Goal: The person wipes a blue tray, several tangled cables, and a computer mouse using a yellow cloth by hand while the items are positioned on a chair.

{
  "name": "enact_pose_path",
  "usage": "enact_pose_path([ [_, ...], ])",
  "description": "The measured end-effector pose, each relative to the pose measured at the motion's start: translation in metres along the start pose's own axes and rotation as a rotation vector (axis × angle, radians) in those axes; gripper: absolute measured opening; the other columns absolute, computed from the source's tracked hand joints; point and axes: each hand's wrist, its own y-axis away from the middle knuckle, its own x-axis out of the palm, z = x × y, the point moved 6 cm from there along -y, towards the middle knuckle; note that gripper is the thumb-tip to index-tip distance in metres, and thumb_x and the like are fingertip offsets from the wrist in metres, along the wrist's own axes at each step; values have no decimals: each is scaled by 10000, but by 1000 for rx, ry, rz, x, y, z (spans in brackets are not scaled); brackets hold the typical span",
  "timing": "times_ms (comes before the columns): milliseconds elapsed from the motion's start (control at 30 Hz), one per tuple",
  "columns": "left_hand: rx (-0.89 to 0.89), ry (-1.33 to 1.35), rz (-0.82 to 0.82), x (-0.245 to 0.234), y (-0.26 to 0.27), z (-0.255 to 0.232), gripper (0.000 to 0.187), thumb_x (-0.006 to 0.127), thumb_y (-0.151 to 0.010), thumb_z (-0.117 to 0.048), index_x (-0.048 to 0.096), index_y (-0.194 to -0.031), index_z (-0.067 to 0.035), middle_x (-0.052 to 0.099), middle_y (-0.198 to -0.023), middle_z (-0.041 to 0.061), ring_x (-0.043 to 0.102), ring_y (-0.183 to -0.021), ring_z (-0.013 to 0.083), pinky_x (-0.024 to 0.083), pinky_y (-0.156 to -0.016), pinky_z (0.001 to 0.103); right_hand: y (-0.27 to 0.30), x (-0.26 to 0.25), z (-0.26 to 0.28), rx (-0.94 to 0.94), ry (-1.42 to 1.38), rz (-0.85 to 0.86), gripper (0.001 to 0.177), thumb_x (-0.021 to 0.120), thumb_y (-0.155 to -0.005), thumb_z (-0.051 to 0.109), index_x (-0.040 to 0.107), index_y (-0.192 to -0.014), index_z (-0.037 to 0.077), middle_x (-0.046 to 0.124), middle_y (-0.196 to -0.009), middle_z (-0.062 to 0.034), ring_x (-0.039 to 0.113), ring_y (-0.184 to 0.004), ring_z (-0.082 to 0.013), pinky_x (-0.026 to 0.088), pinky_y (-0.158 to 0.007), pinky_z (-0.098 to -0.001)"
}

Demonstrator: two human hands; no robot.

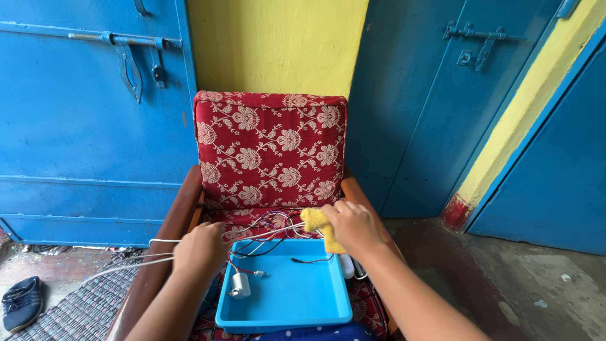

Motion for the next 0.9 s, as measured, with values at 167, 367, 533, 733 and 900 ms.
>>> enact_pose_path([
  [167, 94, 48, 199, 3, 4, -70, 327, 723, -886, -327, 706, -1195, -222, 752, -1019, 97, 747, -958, 287, 598, -869, 444, -13, -2, 51, -88, -65, -104, 192, 652, -887, 107, 671, -1076, 136, 697, -935, -66, 706, -939, -260, 548, -837, -448],
  [367, 161, 62, 64, 5, 14, -79, 156, 666, -900, -216, 808, -959, -191, 763, -897, 130, 743, -865, 326, 590, -805, 459, -5, -5, 81, -146, -43, -99, 204, 660, -839, 78, 667, -1039, 118, 673, -884, -50, 693, -889, -249, 549, -809, -417],
  [533, 174, 95, 25, 15, 16, -59, 214, 630, -881, -168, 821, -953, -230, 763, -915, 129, 753, -849, 320, 594, -795, 455, 6, 0, 77, -174, -68, -114, 182, 668, -840, 109, 661, -1021, 128, 660, -862, -34, 687, -839, -232, 529, -741, -415],
  [733, 112, 73, 42, 17, 11, -23, 199, 609, -926, -245, 796, -948, -180, 769, -939, 110, 755, -890, 315, 594, -808, 457, 18, 13, 41, -98, -46, -85, 211, 647, -856, 95, 660, -1062, 136, 670, -858, -25, 698, -851, -221, 532, -741, -413],
  [900, -68, 11, 71, 32, 12, 31, 228, 625, -933, -294, 789, -915, -136, 764, -959, 142, 749, -927, 344, 592, -831, 481, 39, 39, -13, 169, 13, 14, 130, 600, -908, 115, 640, -1030, 136, 714, -957, -60, 715, -961, -255, 549, -792, -451],
])
